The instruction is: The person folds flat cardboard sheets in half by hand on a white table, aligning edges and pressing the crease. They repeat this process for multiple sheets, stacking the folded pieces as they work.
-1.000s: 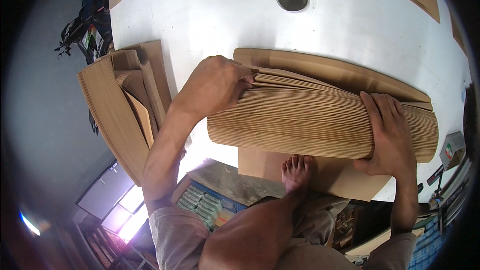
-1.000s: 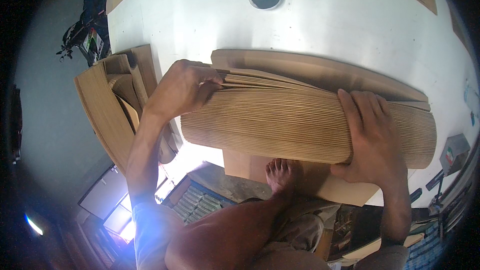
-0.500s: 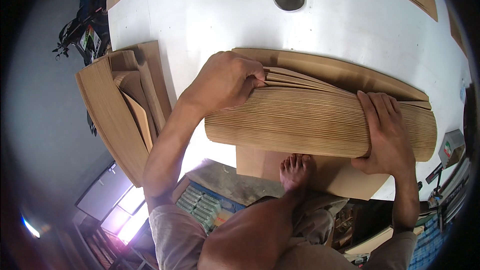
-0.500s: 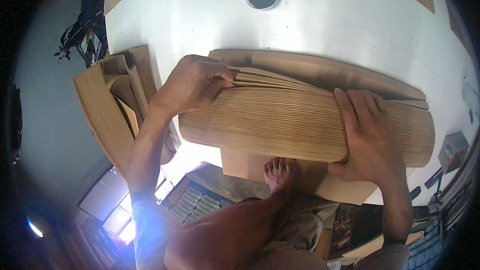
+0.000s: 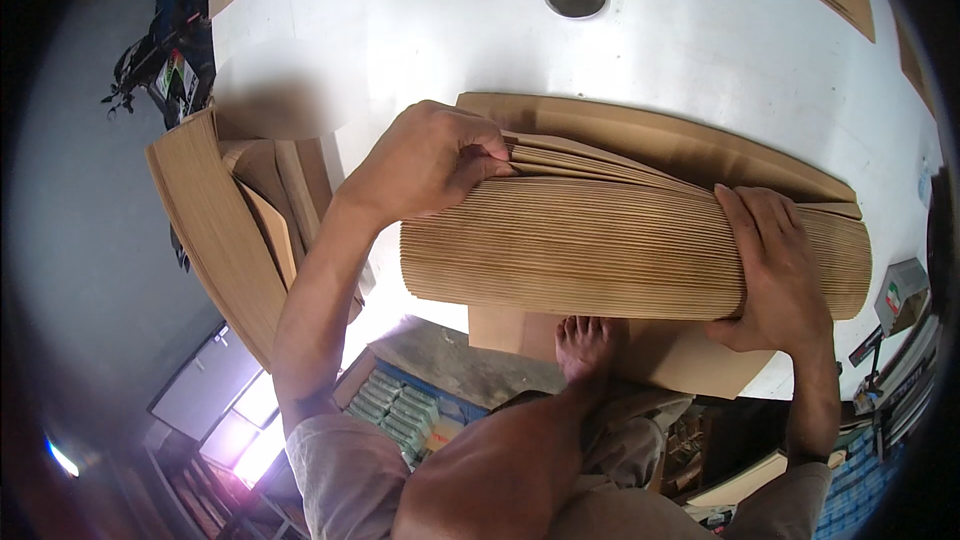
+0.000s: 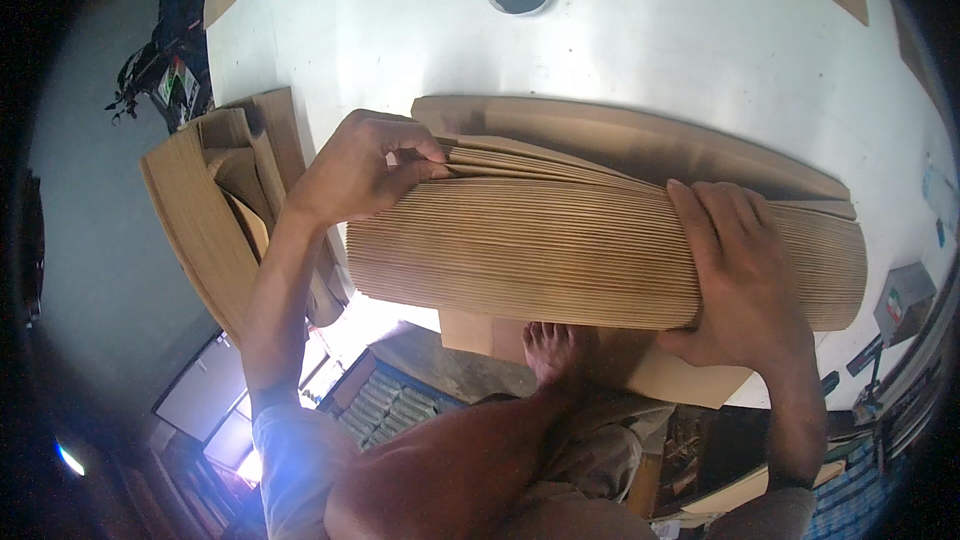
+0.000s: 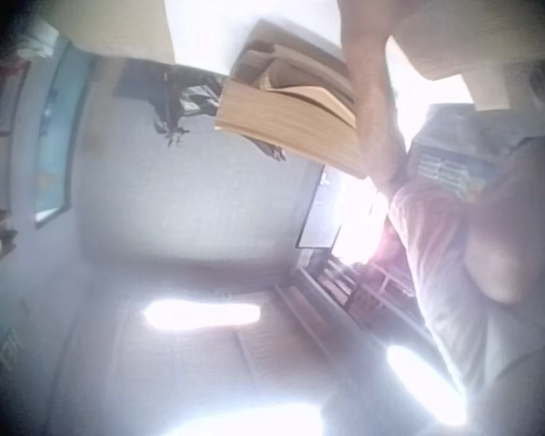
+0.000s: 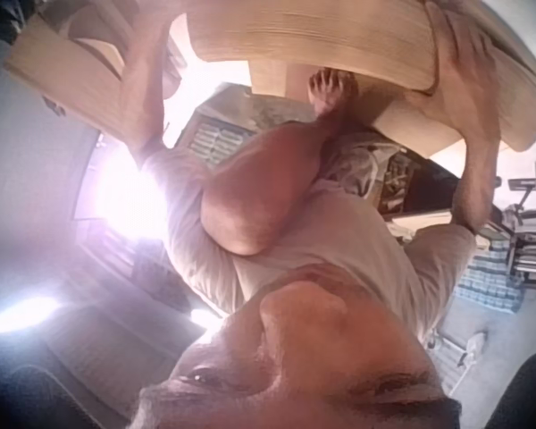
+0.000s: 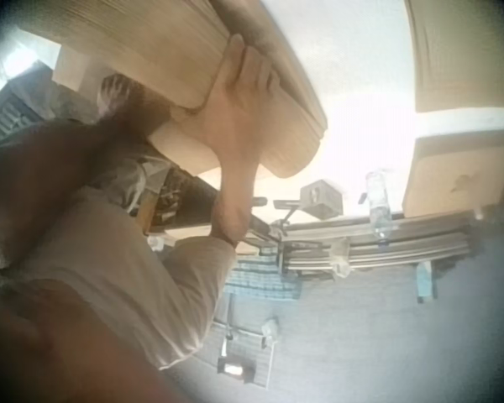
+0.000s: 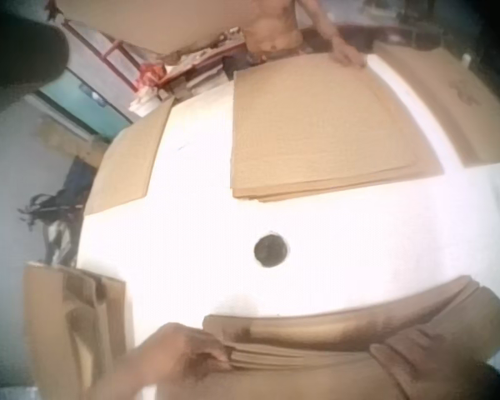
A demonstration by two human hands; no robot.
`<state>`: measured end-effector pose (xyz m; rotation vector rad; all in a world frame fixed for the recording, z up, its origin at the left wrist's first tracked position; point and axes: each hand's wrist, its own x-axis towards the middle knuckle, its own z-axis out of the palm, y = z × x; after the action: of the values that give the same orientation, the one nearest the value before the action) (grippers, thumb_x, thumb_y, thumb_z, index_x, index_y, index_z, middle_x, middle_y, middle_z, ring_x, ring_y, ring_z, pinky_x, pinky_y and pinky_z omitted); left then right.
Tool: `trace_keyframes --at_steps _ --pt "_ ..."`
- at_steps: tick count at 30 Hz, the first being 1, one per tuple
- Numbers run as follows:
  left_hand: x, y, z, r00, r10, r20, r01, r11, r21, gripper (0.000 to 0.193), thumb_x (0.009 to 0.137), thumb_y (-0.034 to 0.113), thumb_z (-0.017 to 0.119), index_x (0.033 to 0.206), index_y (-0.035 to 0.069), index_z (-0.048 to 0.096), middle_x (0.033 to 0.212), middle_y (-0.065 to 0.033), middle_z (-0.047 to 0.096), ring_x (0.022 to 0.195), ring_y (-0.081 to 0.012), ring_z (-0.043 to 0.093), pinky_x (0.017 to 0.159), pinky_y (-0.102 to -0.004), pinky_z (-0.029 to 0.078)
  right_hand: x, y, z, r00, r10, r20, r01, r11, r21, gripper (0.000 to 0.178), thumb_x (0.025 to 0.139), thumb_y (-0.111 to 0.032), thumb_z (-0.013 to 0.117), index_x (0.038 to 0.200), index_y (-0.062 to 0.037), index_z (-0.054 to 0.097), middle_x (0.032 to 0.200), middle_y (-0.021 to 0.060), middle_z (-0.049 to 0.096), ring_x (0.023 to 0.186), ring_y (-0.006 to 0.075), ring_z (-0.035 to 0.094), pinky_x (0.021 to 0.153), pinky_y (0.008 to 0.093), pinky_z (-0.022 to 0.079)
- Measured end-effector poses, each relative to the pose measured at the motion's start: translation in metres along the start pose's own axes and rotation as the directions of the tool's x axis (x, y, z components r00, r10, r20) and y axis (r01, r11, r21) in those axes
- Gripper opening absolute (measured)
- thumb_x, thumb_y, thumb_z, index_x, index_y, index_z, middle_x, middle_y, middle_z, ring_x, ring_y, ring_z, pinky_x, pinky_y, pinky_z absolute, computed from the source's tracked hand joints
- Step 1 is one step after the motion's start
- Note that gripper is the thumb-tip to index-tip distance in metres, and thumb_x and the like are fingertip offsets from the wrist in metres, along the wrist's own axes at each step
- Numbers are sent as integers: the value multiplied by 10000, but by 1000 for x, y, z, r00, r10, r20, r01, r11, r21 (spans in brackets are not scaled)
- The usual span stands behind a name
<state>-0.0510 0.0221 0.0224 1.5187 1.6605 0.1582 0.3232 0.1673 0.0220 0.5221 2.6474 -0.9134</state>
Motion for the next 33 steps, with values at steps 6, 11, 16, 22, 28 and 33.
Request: trace_keyframes --at_steps 6,11,16,22,28,33 --pt "-21 -24 -14 991 -132 -3 132 988 -84 114 872 -23 797 970 34 798 924 -100 811 848 -265 759 844 -397 615 1 0 0 1000 3 -9 -3 999 43 1234 483 -292 957 1556 34 444 1401 233 533 1347 432 538 1198 560 430" --pt "-29 -39 -22 996 -23 -89 31 995 91 144 875 -64 766 989 23 777 915 -106 809 860 -242 755 851 -387 601 0 2 2 1000 -1 -13 1 999 36 1223 490 -290 941 1560 27 440 1412 237 533 1358 437 534 1209 571 421" --pt "-32 -44 -22 976 -213 -43 212 977 -36 123 896 -57 780 992 18 791 912 -102 810 860 -220 754 834 -371 593 8 5 2 999 43 11 -43 999 8 1219 499 -290 921 1569 21 428 1436 250 525 1382 452 520 1247 588 386" --pt "-27 -46 -27 988 -153 -32 151 987 -52 131 904 -32 788 1011 35 822 937 -96 812 864 -223 743 824 -380 588 5 14 13 998 55 -4 -55 997 55 1265 427 -277 865 1586 -9 435 1477 269 509 1411 488 497 1254 598 363" --pt "4 -20 -23 997 6 71 -1 997 -71 119 934 69 806 1049 66 838 1000 -80 813 934 -243 735 843 -406 580 6 3 4 999 31 -8 -31 999 -10 1226 483 -279 906 1567 30 426 1424 259 524 1365 462 526 1238 593 383" --pt "33 4 -12 984 98 147 -99 995 -1 137 953 40 762 1069 65 829 1010 -126 800 941 -310 745 870 -422 592 8 2 0 1000 -6 -7 7 999 32 1202 498 -262 914 1551 57 432 1384 247 540 1342 444 540 1214 562 412"
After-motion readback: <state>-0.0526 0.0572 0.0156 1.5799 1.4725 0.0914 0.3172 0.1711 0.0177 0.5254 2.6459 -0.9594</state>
